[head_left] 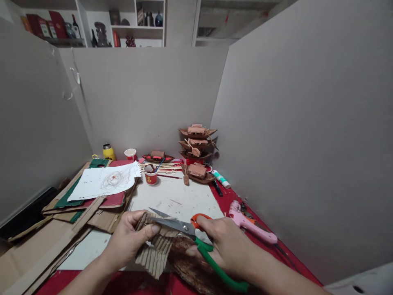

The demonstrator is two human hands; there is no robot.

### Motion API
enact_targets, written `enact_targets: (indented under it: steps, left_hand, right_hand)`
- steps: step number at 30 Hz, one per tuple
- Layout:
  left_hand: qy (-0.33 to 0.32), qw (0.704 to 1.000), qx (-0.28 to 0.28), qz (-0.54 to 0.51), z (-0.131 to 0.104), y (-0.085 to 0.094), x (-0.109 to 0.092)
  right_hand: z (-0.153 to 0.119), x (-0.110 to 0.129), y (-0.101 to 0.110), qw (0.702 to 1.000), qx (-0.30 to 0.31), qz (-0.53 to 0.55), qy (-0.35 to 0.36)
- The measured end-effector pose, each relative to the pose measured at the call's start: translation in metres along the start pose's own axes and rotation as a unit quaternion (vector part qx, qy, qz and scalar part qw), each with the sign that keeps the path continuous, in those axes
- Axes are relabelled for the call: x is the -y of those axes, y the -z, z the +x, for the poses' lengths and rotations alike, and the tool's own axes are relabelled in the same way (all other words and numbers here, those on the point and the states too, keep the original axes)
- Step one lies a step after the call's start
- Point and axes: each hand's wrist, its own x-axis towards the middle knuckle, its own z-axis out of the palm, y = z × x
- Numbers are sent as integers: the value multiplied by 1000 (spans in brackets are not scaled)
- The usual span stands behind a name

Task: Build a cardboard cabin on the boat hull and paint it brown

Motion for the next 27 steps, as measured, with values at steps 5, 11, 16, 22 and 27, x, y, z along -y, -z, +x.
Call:
enact_targets:
  steps: [5,11,16,22,27]
  left_hand:
    - [-11,1000,9,-6,1,3,1]
    - [-8,997,14,-79,-4,-6,6]
    - [1,991,40,-124,-9,-7,1]
    - [-26,990,-13,-140,-7,7,-6]
    - [22,982,-43,-183,-2,0,-6]
  right_hand:
    - [-2,-1,-2,1000,-8,8,8]
    - [-4,2,-8,999,-7,30,22]
    - [6,7,6,999,-9,29,16]
    - [33,-15,15,990,11,-124,-63]
    - [53,-36,1,989,41,-136,-40]
